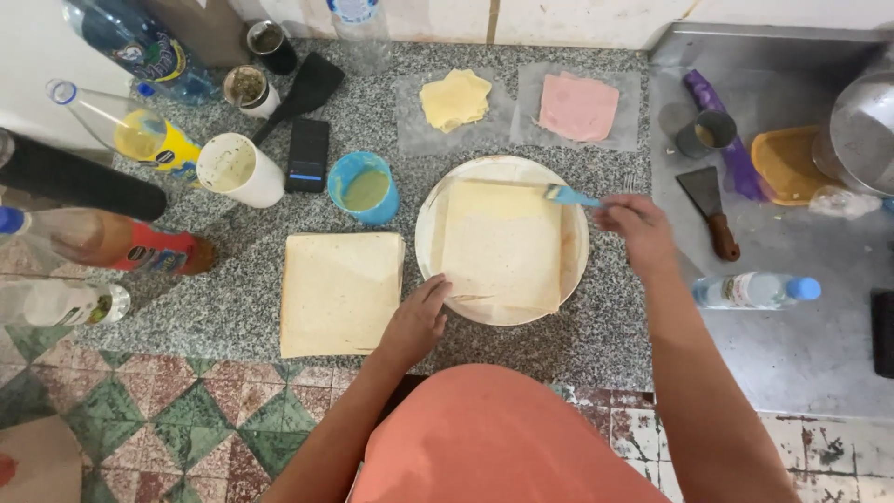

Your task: Spreading a liquid sauce or egg wash onto slices of bread using a brush.

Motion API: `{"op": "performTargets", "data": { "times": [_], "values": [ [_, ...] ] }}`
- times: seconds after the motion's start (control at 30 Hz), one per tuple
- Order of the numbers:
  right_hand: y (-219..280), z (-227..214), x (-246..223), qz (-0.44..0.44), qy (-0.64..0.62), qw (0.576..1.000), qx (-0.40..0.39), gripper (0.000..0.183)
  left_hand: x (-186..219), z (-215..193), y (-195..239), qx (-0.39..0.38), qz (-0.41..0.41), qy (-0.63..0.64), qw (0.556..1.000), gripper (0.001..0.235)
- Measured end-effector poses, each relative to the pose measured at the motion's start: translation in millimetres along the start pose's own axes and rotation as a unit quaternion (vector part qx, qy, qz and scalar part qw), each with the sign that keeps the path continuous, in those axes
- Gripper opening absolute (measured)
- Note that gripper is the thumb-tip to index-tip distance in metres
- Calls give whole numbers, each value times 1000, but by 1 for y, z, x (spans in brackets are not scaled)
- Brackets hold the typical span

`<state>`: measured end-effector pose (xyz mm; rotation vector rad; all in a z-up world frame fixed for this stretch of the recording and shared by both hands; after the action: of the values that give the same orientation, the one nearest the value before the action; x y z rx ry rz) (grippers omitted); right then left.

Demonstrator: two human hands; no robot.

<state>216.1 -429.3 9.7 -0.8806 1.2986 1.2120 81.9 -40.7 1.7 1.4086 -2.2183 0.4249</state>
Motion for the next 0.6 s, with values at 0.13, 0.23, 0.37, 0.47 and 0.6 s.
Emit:
{"op": "performTargets", "data": {
  "times": [0.13, 0.23, 0.37, 0.47, 0.6],
  "values": [
    [-3, 30, 3, 4, 100, 994, -35, 13, -2, 3, 2, -9, -8, 5, 1000, 66],
    [6, 12, -1, 18, 102, 995, 11, 13, -6, 5, 2, -6, -8, 4, 1000, 66],
    [37, -7, -19, 57, 88, 992, 68, 13, -7, 9, 4, -22, -24, 20, 999, 63],
    [28, -5, -17, 4, 50, 995, 91, 5, -4, 5, 2, -25, -22, 23, 999, 63],
    [23, 30, -10, -11, 81, 996, 34, 9, -9, 9, 1, -35, -11, 30, 999, 63]
  ]
}}
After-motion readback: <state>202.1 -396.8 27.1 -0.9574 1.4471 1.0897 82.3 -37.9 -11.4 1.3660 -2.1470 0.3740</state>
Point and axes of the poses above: each hand's wrist, its own y-axis away from the middle knuckle, its own z-axis out of the palm, x = y × z, the point moved 9 cm from there along -y, towards the middle knuckle, and after that the axes turned 1 degree about y, right-handed, at the moved point
